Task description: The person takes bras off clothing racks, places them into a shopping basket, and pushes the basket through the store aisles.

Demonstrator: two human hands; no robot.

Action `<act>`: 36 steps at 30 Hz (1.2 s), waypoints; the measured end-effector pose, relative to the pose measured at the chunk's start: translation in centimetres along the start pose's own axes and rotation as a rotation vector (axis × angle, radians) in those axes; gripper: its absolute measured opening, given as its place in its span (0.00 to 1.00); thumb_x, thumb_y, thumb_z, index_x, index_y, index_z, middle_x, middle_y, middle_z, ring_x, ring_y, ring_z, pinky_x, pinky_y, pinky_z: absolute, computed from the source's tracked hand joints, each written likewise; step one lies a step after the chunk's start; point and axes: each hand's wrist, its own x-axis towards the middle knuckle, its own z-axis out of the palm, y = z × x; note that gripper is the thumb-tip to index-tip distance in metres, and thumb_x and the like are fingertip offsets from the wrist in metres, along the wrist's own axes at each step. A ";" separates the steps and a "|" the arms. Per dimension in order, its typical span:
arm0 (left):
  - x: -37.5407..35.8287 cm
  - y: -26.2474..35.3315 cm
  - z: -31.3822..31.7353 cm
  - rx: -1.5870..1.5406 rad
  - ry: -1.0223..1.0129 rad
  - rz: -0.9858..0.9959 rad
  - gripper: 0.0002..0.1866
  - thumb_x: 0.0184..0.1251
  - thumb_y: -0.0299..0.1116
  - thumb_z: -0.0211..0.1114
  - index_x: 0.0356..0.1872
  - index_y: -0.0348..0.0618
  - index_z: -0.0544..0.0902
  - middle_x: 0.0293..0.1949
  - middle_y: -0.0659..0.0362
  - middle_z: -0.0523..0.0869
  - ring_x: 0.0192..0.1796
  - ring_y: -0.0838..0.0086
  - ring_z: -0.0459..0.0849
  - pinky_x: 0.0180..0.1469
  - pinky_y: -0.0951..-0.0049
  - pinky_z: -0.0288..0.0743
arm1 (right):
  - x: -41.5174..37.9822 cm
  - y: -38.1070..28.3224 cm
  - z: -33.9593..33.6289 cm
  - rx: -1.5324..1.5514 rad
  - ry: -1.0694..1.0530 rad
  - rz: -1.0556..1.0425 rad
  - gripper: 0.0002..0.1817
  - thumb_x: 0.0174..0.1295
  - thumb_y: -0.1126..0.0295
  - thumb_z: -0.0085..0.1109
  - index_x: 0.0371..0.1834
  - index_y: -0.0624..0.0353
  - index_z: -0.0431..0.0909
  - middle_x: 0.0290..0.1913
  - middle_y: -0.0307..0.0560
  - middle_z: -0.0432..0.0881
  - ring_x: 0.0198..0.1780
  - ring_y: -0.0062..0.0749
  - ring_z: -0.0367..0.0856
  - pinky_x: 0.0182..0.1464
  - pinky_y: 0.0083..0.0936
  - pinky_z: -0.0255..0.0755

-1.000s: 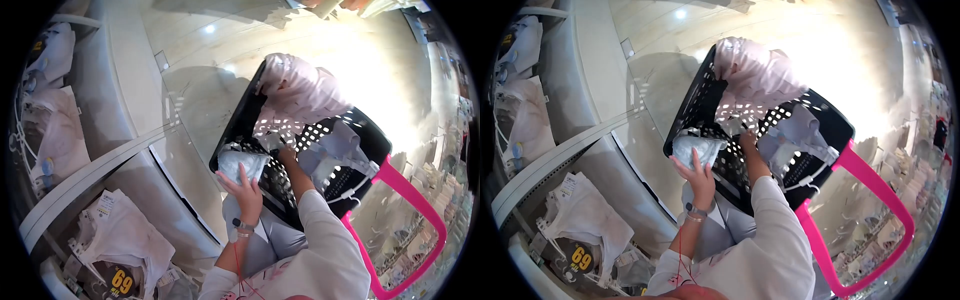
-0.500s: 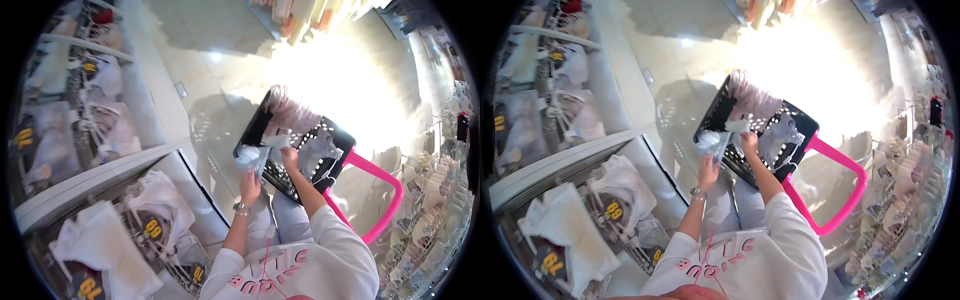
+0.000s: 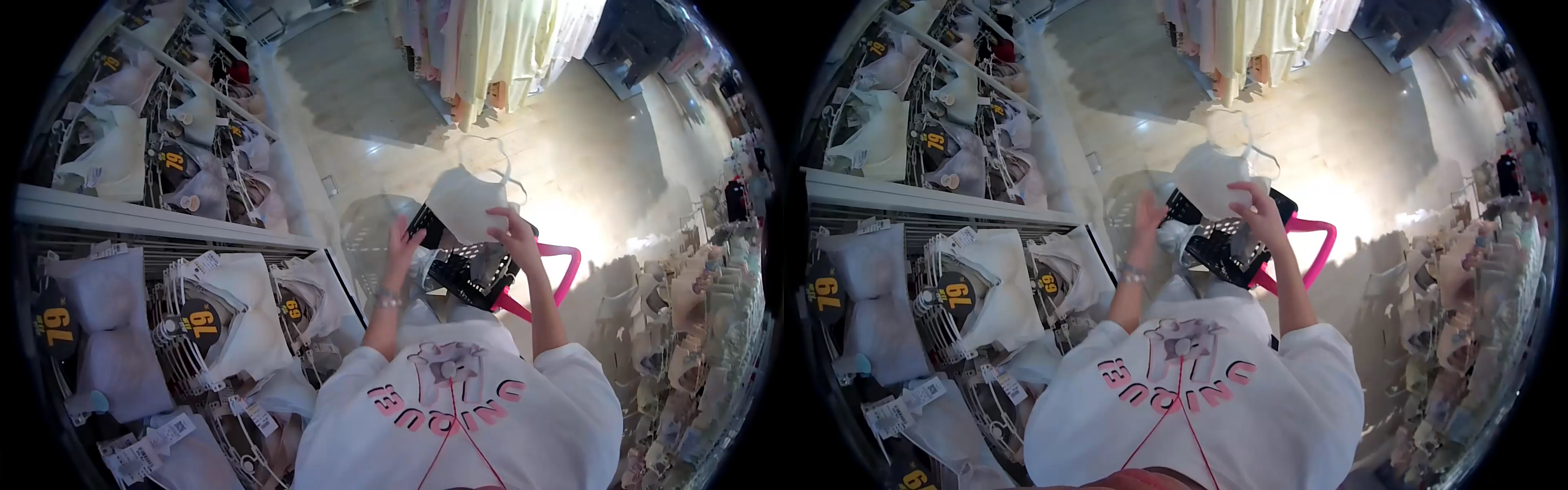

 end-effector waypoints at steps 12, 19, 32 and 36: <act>2.7 6.2 8.6 -0.257 -0.594 -0.429 0.25 0.53 0.34 0.73 0.51 0.34 0.76 0.43 0.60 0.83 0.42 0.78 0.82 0.44 0.77 0.76 | 0.4 7.3 -3.3 -0.249 0.421 -0.011 0.27 0.62 0.67 0.58 0.64 0.60 0.64 0.58 0.45 0.75 0.52 0.34 0.76 0.55 0.26 0.69; -3.7 -1.5 6.3 -0.659 -0.245 -0.581 0.26 0.58 0.31 0.68 0.57 0.36 0.71 0.50 0.57 0.80 0.51 0.74 0.80 0.54 0.71 0.73 | -2.8 21.3 3.5 1.170 0.123 0.767 0.24 0.70 0.58 0.42 0.62 0.63 0.64 0.56 0.53 0.76 0.55 0.40 0.77 0.54 0.36 0.75; -14.6 -28.6 -6.4 -0.297 0.220 -1.109 0.31 0.59 0.38 0.67 0.63 0.47 0.66 0.58 0.59 0.75 0.56 0.69 0.77 0.58 0.63 0.69 | -0.9 40.9 10.4 0.446 0.129 0.946 0.31 0.56 0.71 0.63 0.63 0.60 0.63 0.46 0.49 0.78 0.47 0.35 0.80 0.47 0.31 0.76; -13.3 -32.3 -5.3 0.061 0.128 -1.252 0.42 0.57 0.45 0.67 0.70 0.54 0.54 0.66 0.60 0.67 0.62 0.70 0.70 0.61 0.55 0.63 | -2.2 44.5 13.6 -0.740 -0.116 0.795 0.43 0.54 0.53 0.66 0.69 0.61 0.56 0.54 0.64 0.74 0.55 0.52 0.75 0.55 0.41 0.70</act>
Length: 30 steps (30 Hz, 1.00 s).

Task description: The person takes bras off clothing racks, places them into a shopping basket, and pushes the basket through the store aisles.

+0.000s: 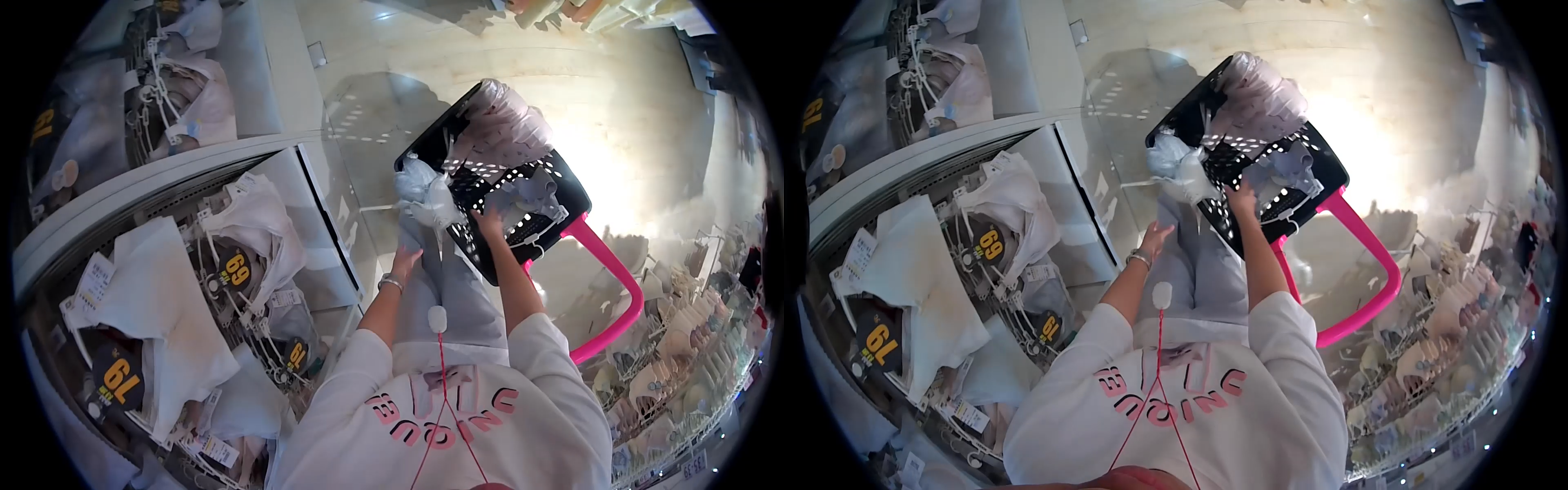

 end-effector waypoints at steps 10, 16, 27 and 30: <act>9.0 1.1 1.7 -0.111 -0.078 0.305 0.42 0.57 0.40 0.68 0.68 0.38 0.55 0.65 0.51 0.67 0.66 0.64 0.65 0.65 0.60 0.59 | -4.5 -7.8 5.2 -0.095 -0.199 -0.085 0.52 0.49 0.49 0.67 0.71 0.58 0.46 0.61 0.60 0.69 0.60 0.54 0.71 0.58 0.46 0.67; 10.8 5.5 -0.5 0.268 0.445 0.549 0.47 0.47 0.42 0.75 0.65 0.31 0.59 0.62 0.42 0.69 0.64 0.57 0.69 0.65 0.66 0.62 | -4.4 -6.0 4.5 -0.315 -0.208 -0.204 0.42 0.53 0.43 0.59 0.61 0.66 0.62 0.44 0.56 0.81 0.44 0.47 0.82 0.47 0.42 0.74; 11.3 12.4 -2.3 0.212 0.237 0.696 0.47 0.40 0.48 0.79 0.60 0.31 0.67 0.56 0.45 0.76 0.58 0.59 0.75 0.60 0.66 0.67 | -5.3 -5.0 4.8 -0.306 -0.194 -0.254 0.39 0.56 0.42 0.55 0.60 0.64 0.61 0.50 0.58 0.77 0.52 0.49 0.77 0.52 0.46 0.70; 11.9 13.9 -2.9 0.278 0.082 0.608 0.42 0.42 0.50 0.77 0.55 0.31 0.73 0.51 0.47 0.80 0.53 0.60 0.79 0.56 0.67 0.71 | -5.9 -5.6 3.9 -0.254 -0.315 -0.121 0.49 0.54 0.35 0.53 0.67 0.64 0.53 0.59 0.61 0.71 0.62 0.52 0.69 0.59 0.51 0.64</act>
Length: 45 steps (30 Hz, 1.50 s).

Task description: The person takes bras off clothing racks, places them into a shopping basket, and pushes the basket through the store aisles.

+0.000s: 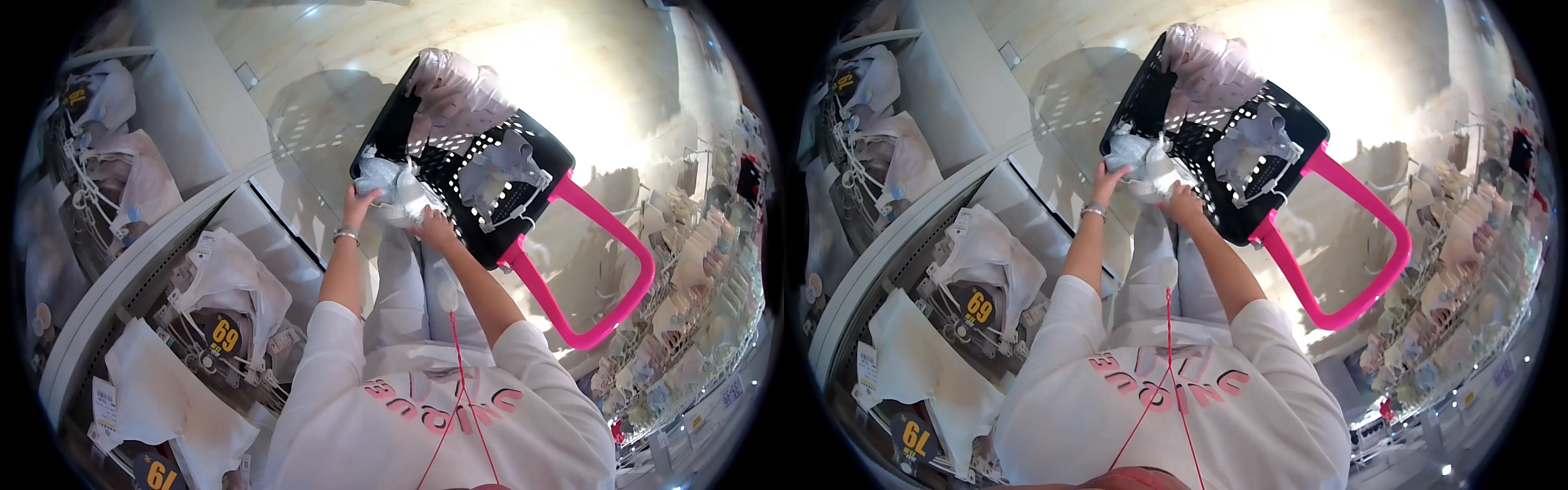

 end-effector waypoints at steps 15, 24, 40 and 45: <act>-12.1 7.2 3.3 0.269 -0.253 0.205 0.24 0.52 0.42 0.69 0.46 0.35 0.78 0.38 0.49 0.85 0.39 0.63 0.84 0.43 0.65 0.75 | 0.1 1.4 -2.8 0.601 0.046 0.182 0.53 0.50 0.29 0.52 0.72 0.55 0.54 0.63 0.68 0.67 0.69 0.56 0.60 0.67 0.47 0.53; -24.9 12.8 7.8 0.575 -0.470 0.333 0.23 0.53 0.47 0.66 0.42 0.40 0.77 0.28 0.43 0.83 0.34 0.47 0.82 0.36 0.53 0.75 | 0.2 4.5 -7.1 0.719 -0.077 0.018 0.38 0.55 0.51 0.62 0.62 0.69 0.66 0.58 0.61 0.74 0.58 0.46 0.75 0.58 0.34 0.70; -26.2 12.9 8.5 0.776 -0.568 0.312 0.25 0.53 0.47 0.65 0.46 0.39 0.76 0.28 0.46 0.84 0.33 0.49 0.83 0.36 0.53 0.76 | 2.3 -0.3 -8.8 0.552 -0.199 0.033 0.25 0.44 0.53 0.68 0.31 0.68 0.80 0.25 0.45 0.82 0.27 0.33 0.81 0.35 0.29 0.75; -26.2 12.5 6.5 0.799 -0.564 0.224 0.29 0.48 0.48 0.71 0.45 0.36 0.75 0.30 0.48 0.84 0.36 0.50 0.83 0.36 0.56 0.76 | 4.1 2.1 -9.8 1.298 0.251 0.051 0.04 0.51 0.76 0.55 0.28 0.65 0.78 0.24 0.41 0.77 0.24 0.25 0.73 0.25 0.22 0.66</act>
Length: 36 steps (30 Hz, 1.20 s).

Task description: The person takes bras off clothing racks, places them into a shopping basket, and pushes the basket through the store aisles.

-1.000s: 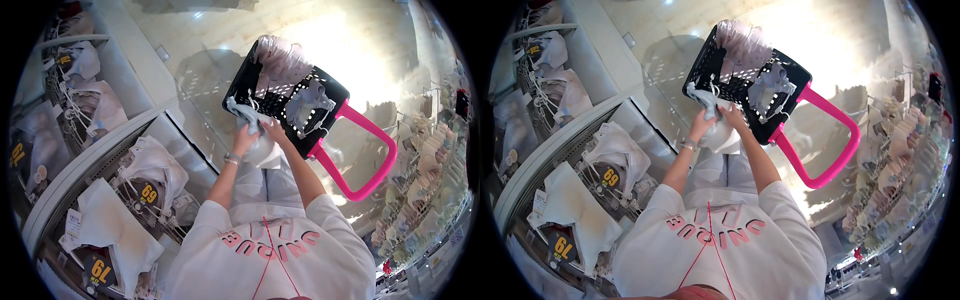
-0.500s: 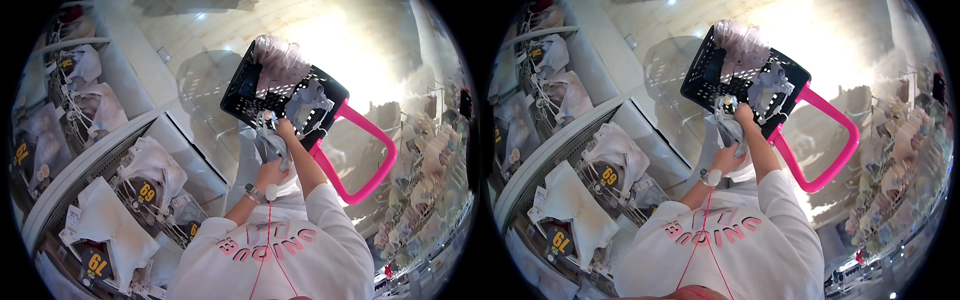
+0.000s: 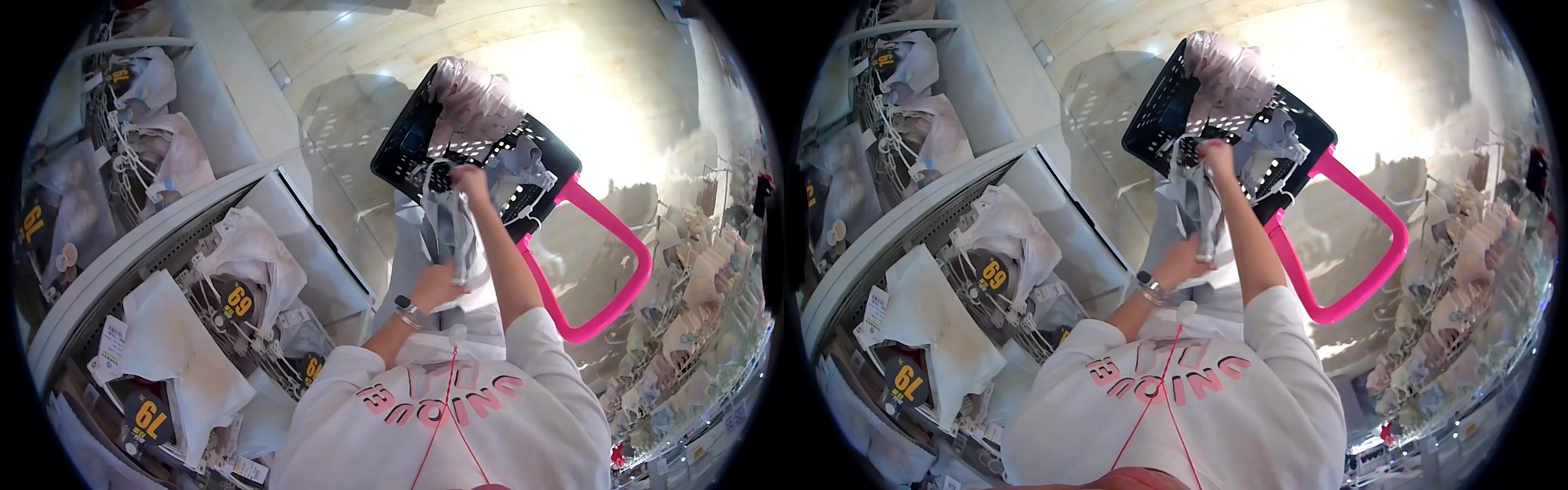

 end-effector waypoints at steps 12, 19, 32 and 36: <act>2.4 -5.3 -9.8 0.463 0.687 -0.068 0.14 0.47 0.25 0.62 0.38 0.49 0.80 0.33 0.58 0.79 0.39 0.61 0.79 0.36 0.61 0.74 | -12.7 -11.9 -8.9 0.506 0.201 -0.435 0.07 0.58 0.80 0.52 0.39 0.62 0.73 0.27 0.36 0.74 0.28 0.17 0.71 0.32 0.14 0.65; 9.7 -3.5 -15.2 0.667 0.632 0.290 0.07 0.47 0.26 0.59 0.29 0.46 0.81 0.32 0.59 0.77 0.39 0.65 0.76 0.39 0.66 0.73 | -16.5 -7.8 -7.6 0.238 0.186 -0.328 0.07 0.58 0.77 0.60 0.38 0.61 0.74 0.32 0.34 0.77 0.34 0.15 0.73 0.38 0.15 0.66; 18.9 -9.6 -8.1 1.126 0.268 0.337 0.04 0.51 0.30 0.60 0.25 0.49 0.84 0.28 0.62 0.82 0.39 0.69 0.80 0.38 0.70 0.72 | -8.2 3.4 -4.3 -0.155 0.113 -0.079 0.14 0.54 0.67 0.65 0.36 0.64 0.75 0.30 0.41 0.78 0.33 0.21 0.74 0.36 0.20 0.68; 21.0 -9.3 -8.5 1.160 0.312 0.346 0.04 0.52 0.30 0.60 0.26 0.49 0.82 0.29 0.63 0.81 0.40 0.69 0.79 0.39 0.70 0.71 | -7.3 3.0 -4.2 -0.134 0.137 -0.053 0.14 0.53 0.66 0.65 0.37 0.64 0.77 0.29 0.44 0.78 0.32 0.24 0.75 0.35 0.24 0.70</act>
